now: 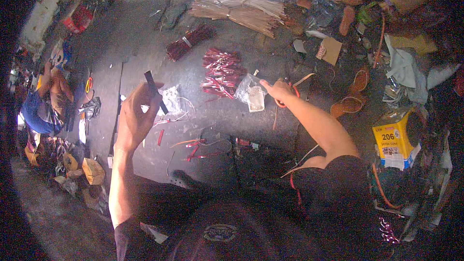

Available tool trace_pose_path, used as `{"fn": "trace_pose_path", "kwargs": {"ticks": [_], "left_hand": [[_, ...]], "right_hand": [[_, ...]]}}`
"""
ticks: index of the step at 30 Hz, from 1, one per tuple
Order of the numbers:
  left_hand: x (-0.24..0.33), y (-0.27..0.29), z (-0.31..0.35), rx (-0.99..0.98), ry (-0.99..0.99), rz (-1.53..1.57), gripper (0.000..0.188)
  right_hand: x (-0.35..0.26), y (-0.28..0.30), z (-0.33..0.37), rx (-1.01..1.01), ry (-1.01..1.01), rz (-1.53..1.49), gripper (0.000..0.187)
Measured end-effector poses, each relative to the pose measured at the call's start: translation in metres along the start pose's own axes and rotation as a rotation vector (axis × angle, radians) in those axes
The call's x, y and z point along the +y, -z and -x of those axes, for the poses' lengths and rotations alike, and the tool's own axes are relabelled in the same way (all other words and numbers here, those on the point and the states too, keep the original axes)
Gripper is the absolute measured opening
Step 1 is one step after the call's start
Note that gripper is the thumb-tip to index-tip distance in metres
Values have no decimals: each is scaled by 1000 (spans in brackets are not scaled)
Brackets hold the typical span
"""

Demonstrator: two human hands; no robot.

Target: The person sits on the floor and uses red-handled scissors to cut long reddish-brown cords into short segments. The person repeatedly picks up a cord, cuts it, and places the cut pieces into a growing pile on the floor.

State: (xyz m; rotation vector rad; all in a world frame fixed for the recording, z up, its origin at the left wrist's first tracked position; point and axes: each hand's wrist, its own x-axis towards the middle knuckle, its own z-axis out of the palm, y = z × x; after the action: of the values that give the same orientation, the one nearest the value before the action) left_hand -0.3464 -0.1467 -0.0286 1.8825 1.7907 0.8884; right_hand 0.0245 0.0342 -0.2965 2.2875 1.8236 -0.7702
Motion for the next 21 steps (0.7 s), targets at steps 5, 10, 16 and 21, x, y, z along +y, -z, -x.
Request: {"fn": "trace_pose_path", "kwargs": {"ticks": [5,10,16,21], "left_hand": [[-12,-2,4,-3,16,52,23],[-15,-1,7,0,139,231,24],[-17,-2,1,6,305,557,26],[-10,-9,-4,77,381,731,30]], "right_hand": [[25,-32,-48,-150,99,-432,53],[23,-5,-41,-355,190,-1081,22],[66,30,-67,217,67,-1022,45],[27,25,25,472,555,-270,65]]}}
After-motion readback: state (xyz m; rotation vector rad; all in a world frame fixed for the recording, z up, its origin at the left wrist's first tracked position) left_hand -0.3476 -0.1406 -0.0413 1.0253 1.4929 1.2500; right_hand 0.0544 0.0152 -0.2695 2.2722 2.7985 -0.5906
